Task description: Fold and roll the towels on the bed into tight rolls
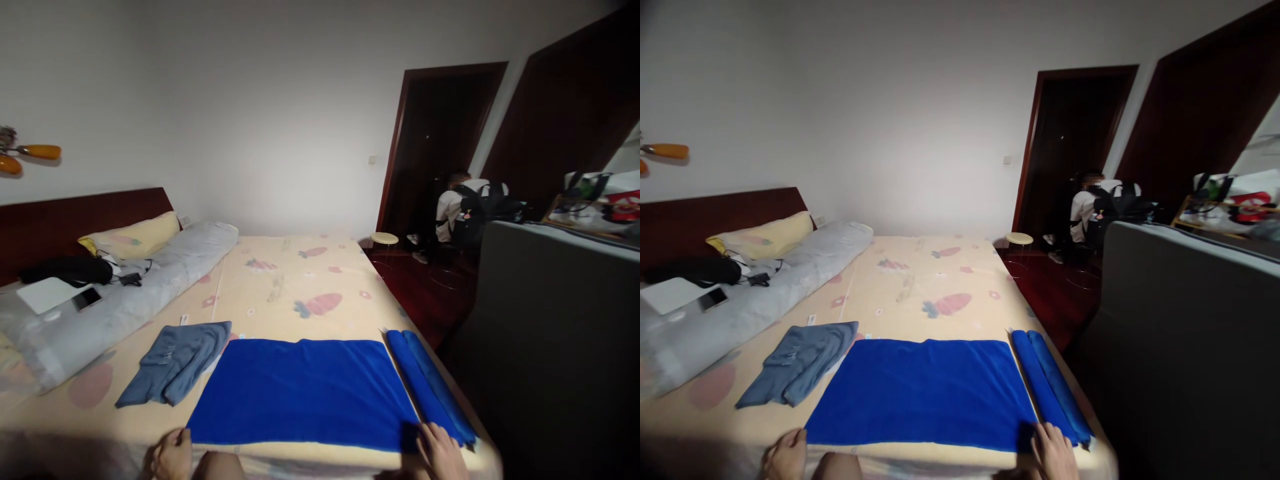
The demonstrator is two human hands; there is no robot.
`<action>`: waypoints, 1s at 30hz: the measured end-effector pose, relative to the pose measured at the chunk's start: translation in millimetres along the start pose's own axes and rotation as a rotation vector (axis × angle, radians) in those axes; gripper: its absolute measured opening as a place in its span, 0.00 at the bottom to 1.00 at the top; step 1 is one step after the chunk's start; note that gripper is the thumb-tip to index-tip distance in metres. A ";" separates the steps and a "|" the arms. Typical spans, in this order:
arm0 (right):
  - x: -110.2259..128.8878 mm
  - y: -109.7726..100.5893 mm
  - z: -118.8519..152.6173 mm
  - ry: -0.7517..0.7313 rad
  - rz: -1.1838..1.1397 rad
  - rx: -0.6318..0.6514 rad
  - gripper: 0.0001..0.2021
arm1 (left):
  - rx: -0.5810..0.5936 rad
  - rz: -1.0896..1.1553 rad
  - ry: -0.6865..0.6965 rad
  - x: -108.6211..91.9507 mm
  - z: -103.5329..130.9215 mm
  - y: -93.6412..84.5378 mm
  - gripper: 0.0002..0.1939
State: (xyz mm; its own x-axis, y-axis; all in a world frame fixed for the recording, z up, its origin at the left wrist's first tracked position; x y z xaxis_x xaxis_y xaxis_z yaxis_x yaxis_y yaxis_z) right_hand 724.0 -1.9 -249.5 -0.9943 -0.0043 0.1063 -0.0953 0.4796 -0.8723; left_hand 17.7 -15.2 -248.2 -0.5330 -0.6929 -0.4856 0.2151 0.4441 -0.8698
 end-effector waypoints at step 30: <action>170.4 72.5 -121.1 -0.152 -0.278 0.598 0.32 | 0.636 -0.270 1.012 -254.3 72.9 94.3 0.29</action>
Point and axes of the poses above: each hand's wrist, its own z-axis away from the middle knuckle, its own y-axis out of the palm, x = y × z, the point moved 6 cm from there along -z, towards the middle knuckle, and after that the axes turned 6 degrees about z, right-handed, at the moved point
